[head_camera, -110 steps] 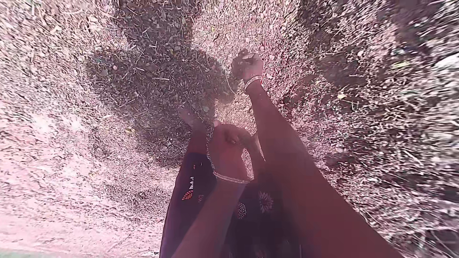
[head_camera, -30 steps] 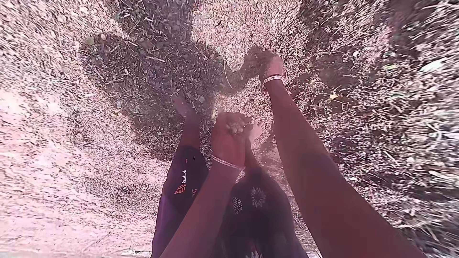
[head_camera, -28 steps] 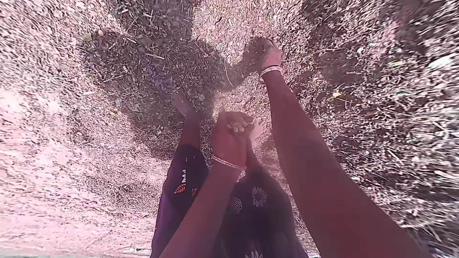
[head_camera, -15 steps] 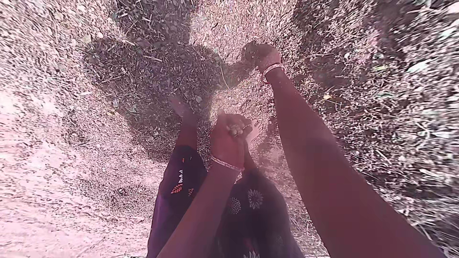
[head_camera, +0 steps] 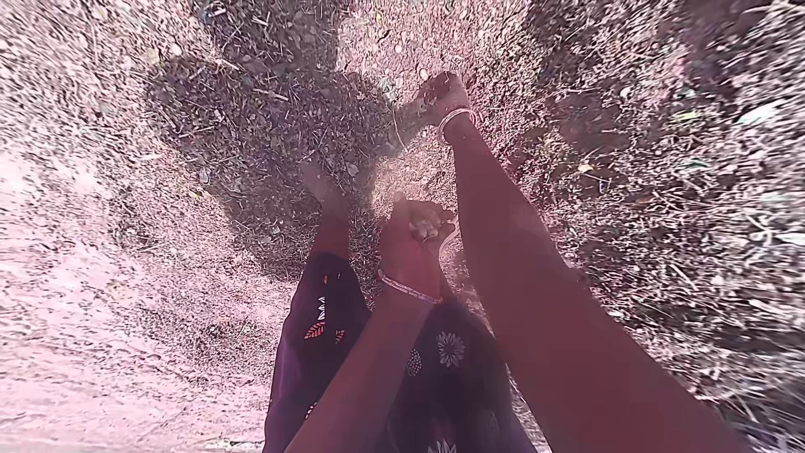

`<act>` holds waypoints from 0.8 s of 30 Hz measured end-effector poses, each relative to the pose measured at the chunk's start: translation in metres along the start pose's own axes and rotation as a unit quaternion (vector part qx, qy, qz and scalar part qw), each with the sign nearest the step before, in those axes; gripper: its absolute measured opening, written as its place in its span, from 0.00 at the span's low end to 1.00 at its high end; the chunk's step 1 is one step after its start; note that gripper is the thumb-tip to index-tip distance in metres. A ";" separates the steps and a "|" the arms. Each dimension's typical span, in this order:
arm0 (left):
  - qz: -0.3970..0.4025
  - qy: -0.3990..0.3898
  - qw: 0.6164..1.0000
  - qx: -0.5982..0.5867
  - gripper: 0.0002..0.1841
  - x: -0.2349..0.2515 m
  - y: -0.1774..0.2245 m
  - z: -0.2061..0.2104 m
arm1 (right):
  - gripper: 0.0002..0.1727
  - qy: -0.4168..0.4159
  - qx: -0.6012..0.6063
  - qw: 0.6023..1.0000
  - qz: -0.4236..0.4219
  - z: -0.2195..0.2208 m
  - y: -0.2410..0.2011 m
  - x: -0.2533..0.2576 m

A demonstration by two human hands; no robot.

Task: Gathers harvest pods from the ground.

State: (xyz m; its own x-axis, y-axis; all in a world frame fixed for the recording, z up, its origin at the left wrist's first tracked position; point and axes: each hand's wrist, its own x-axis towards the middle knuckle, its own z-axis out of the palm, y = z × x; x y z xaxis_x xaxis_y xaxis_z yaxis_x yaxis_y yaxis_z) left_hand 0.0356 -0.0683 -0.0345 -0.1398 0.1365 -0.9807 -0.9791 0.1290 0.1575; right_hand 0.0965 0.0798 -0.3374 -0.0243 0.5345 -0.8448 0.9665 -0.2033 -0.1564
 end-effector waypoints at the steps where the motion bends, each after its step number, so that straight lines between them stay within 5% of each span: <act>1: 0.000 0.003 1.000 -0.003 0.30 0.001 0.001 0.001 | 0.44 -0.013 0.010 1.000 -0.021 0.003 0.000 0.004; 5: -0.004 0.015 1.000 -0.010 0.30 -0.001 0.002 0.003 | 0.27 -0.007 -0.027 0.997 -0.078 -0.015 0.004 -0.002; 8: -0.007 0.013 1.000 -0.017 0.30 -0.001 0.003 0.005 | 0.42 -0.029 -0.111 0.993 -0.035 -0.019 0.004 -0.004; 12: -0.006 0.013 1.000 -0.017 0.30 -0.002 0.002 0.007 | 0.28 -0.047 -0.034 0.996 -0.074 -0.028 0.004 -0.010; 16: -0.005 0.030 0.999 -0.018 0.29 -0.001 0.004 0.010 | 0.37 -0.010 -0.090 0.995 0.031 -0.030 0.004 -0.018; 19: -0.009 0.036 0.999 -0.015 0.29 -0.001 0.003 0.011 | 0.28 -0.009 -0.048 0.999 0.003 -0.032 0.011 -0.021; 24: -0.011 0.034 0.999 -0.006 0.29 0.000 0.003 0.011 | 0.43 -0.020 -0.089 0.996 0.008 -0.027 0.024 -0.019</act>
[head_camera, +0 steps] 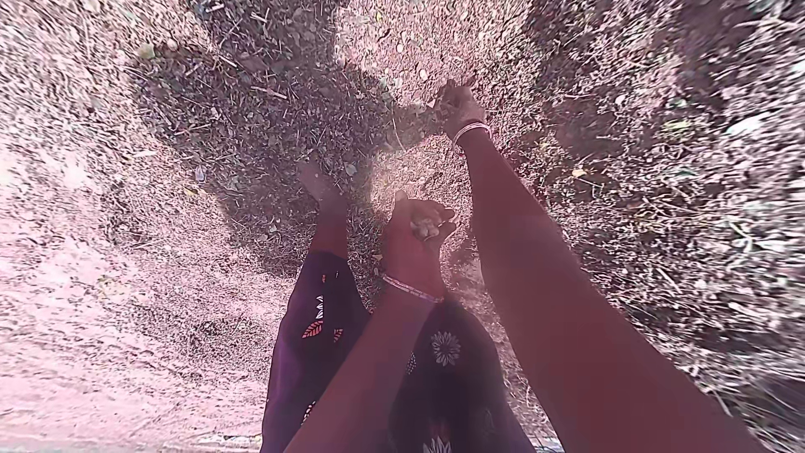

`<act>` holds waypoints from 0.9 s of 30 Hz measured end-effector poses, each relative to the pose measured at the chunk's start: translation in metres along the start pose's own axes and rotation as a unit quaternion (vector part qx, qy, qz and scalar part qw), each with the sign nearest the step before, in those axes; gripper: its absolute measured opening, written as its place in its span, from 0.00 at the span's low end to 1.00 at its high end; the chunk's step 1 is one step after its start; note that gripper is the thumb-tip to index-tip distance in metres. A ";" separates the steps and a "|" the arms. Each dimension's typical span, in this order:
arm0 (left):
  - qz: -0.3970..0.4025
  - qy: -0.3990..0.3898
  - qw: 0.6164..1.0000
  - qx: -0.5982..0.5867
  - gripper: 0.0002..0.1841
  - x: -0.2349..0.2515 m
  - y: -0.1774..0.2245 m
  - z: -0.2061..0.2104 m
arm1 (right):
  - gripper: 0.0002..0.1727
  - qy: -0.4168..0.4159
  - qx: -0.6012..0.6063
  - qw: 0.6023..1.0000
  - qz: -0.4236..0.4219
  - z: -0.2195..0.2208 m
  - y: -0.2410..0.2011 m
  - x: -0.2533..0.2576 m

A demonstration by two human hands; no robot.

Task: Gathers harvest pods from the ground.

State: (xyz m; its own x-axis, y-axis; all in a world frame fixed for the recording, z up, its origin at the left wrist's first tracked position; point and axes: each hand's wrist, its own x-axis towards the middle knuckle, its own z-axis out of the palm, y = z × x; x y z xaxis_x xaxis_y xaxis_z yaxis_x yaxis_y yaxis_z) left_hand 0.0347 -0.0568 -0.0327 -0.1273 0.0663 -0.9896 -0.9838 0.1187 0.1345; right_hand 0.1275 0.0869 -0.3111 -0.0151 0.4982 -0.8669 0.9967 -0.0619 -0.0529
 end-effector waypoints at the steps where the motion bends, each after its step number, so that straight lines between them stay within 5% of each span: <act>1: -0.001 0.000 1.000 0.000 0.29 0.000 0.000 0.000 | 0.40 0.002 0.019 1.000 0.000 -0.001 0.003 -0.001; 5: -0.001 0.002 1.000 -0.001 0.29 0.000 -0.001 0.001 | 0.34 0.043 0.102 0.994 -0.024 -0.004 0.017 0.008; 10: -0.002 0.003 1.000 0.010 0.29 0.000 -0.003 0.001 | 0.35 -0.048 -0.028 0.996 -0.076 0.002 0.002 0.002; 16: -0.002 0.003 1.000 0.011 0.29 0.002 -0.005 0.000 | 0.45 -0.024 -0.103 0.993 -0.051 0.017 -0.001 0.000; 21: 0.006 -0.010 1.000 -0.003 0.29 0.003 -0.004 -0.002 | 0.29 -0.085 -0.122 0.988 -0.034 0.015 0.023 -0.026; 27: 0.012 -0.012 1.000 -0.012 0.29 0.002 0.000 0.000 | 0.22 -0.047 -0.028 0.997 0.047 0.014 0.070 -0.068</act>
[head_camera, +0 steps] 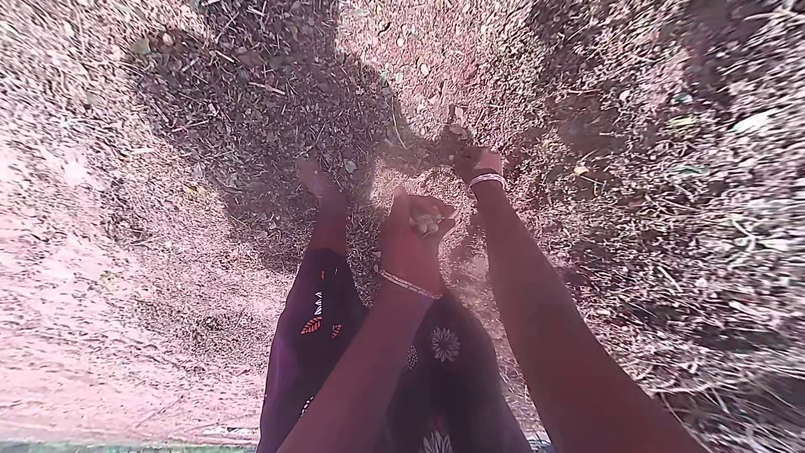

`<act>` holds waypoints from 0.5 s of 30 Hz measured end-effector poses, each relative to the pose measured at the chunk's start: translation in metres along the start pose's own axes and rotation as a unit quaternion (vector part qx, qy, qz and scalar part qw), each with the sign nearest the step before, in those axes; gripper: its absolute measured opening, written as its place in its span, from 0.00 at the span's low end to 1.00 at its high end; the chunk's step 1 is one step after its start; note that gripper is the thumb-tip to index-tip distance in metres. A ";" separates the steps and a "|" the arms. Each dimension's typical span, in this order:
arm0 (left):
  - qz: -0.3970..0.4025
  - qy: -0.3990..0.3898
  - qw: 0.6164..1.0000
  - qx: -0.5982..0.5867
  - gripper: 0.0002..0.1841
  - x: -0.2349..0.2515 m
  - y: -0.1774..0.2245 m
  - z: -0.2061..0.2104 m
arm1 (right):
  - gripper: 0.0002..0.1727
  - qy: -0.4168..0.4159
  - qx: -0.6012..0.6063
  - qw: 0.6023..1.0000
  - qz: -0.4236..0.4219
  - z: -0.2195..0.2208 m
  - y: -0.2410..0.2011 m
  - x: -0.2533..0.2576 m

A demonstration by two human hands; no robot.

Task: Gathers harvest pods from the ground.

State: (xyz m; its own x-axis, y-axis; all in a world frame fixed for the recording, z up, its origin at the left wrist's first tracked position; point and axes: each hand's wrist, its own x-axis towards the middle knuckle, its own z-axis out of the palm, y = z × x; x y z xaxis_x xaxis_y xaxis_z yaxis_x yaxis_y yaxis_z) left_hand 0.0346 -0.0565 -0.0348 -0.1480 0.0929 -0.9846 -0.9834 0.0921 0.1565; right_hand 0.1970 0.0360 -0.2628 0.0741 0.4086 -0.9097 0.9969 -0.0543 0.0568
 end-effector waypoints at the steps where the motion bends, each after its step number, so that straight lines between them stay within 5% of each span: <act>1: 0.000 0.000 1.000 0.001 0.29 0.000 0.000 0.000 | 0.19 0.005 0.054 0.998 -0.012 0.004 0.006 -0.001; 5: 0.004 -0.005 1.000 0.009 0.30 0.000 -0.003 -0.002 | 0.17 0.043 0.355 0.926 -0.122 0.033 0.005 0.011; 10: 0.001 0.001 1.000 0.021 0.30 0.000 -0.007 -0.003 | 0.21 0.056 0.040 0.988 -0.139 0.019 -0.059 0.020; 15: -0.003 -0.001 1.000 0.014 0.30 -0.001 -0.008 -0.003 | 0.29 0.041 -0.013 0.990 -0.132 0.037 -0.081 0.038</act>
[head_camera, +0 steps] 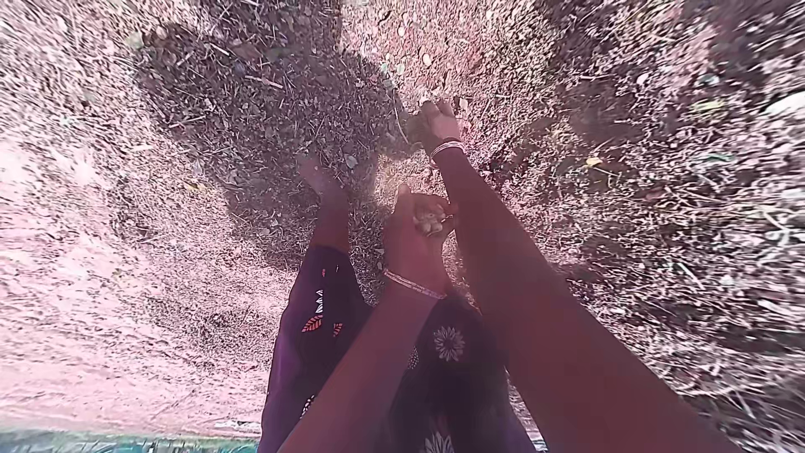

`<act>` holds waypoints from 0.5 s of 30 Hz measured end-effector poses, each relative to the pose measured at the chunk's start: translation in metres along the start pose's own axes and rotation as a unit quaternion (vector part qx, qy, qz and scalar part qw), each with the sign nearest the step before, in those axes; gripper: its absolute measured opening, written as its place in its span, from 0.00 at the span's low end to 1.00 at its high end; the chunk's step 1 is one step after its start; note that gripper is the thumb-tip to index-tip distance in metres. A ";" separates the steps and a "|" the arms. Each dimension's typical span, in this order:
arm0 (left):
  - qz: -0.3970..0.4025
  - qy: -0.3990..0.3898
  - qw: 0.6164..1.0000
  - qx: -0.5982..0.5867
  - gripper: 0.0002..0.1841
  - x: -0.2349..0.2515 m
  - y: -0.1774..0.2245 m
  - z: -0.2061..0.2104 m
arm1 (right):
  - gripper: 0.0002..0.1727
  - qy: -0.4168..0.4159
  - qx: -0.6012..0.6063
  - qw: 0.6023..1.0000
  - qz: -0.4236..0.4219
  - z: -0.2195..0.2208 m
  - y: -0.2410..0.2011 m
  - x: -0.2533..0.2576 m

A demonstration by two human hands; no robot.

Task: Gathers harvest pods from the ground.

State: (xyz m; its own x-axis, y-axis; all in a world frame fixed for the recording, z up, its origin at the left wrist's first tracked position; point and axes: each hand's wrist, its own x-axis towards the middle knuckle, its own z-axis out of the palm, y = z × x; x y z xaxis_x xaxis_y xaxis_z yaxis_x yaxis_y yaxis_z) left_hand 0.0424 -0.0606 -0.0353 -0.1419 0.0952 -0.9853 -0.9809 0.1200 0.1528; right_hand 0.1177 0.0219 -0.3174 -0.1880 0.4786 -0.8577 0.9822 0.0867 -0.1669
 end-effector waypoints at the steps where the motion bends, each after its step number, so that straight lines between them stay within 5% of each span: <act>1: -0.002 0.004 1.000 -0.002 0.29 0.000 0.000 0.001 | 0.30 -0.013 -0.002 1.000 -0.005 0.001 0.001 0.001; 4: -0.002 0.004 1.000 -0.010 0.29 -0.001 0.002 0.001 | 0.24 -0.013 0.040 0.999 0.005 -0.006 0.009 -0.003; 6: -0.002 0.005 1.000 -0.011 0.30 -0.001 0.004 0.002 | 0.19 0.027 0.176 0.983 0.035 -0.011 0.020 -0.006; 11: -0.006 0.000 1.000 -0.024 0.29 0.000 0.006 0.002 | 0.06 0.060 0.612 0.785 0.078 -0.021 0.015 -0.012; 13: -0.006 -0.001 1.000 -0.023 0.29 0.000 0.007 0.002 | 0.07 0.044 0.624 0.777 0.068 -0.030 0.003 -0.008; 15: -0.006 -0.002 1.000 -0.020 0.29 -0.001 0.008 0.004 | 0.08 0.059 0.582 0.810 0.038 -0.037 -0.008 0.009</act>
State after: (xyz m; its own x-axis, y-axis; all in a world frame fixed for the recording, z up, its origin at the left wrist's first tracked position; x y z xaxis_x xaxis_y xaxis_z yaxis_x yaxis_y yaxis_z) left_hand 0.0353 -0.0562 -0.0333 -0.1290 0.0975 -0.9868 -0.9872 0.0815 0.1371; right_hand 0.1087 0.0579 -0.3059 -0.0576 0.5291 -0.8466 0.3077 -0.7974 -0.5192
